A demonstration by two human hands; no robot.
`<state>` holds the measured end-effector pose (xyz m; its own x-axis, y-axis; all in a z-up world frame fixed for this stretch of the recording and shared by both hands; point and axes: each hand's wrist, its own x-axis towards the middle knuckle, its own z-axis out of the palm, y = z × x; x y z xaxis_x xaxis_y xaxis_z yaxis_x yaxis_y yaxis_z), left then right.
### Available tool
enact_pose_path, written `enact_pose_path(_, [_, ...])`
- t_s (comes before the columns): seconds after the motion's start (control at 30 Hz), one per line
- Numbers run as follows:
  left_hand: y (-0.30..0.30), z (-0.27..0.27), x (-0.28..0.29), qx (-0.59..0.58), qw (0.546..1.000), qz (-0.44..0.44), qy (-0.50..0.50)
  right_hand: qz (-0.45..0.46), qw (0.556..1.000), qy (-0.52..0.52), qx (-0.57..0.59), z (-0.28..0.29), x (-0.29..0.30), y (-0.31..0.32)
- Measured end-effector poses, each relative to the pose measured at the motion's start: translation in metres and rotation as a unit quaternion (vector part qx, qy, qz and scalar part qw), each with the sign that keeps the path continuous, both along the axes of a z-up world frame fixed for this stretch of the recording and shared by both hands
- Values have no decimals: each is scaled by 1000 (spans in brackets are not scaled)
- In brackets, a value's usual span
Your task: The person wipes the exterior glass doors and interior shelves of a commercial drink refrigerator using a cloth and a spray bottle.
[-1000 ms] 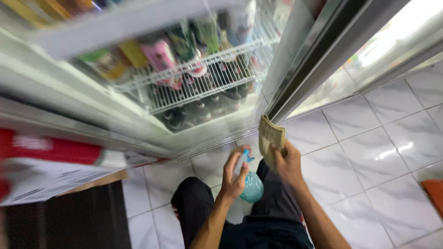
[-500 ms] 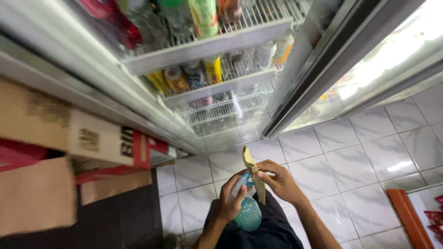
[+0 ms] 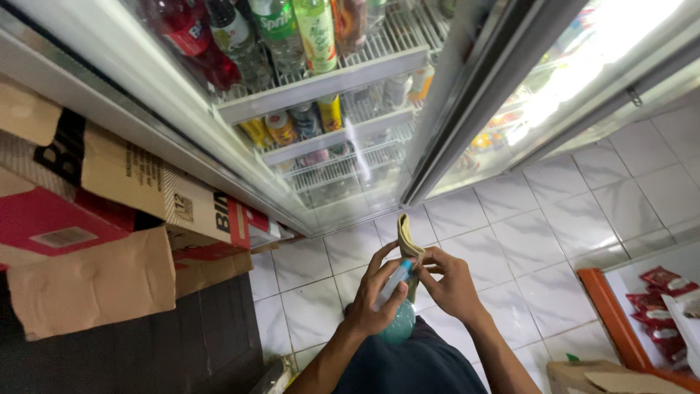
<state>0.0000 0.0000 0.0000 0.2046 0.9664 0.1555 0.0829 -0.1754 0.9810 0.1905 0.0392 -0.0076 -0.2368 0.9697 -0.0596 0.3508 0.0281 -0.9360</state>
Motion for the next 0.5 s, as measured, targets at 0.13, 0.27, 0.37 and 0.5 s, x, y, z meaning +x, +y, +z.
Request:
enact_pose_path(0.13, [8,4,3,53,998,-37,7,-23,999,30,24,2,8,-5])
enact_pose_path(0.27, [12,5,16,-21,995,-102,-10,-64,998,15,21,-2,20,-15])
enact_pose_path(0.37, [17,5,26,12,991,-133,23,-91,995,26,-11,-8,35,-16])
enact_pose_path(0.5, [28,-1,54,79,979,-159,99,-89,992,75,39,-20,66,-14])
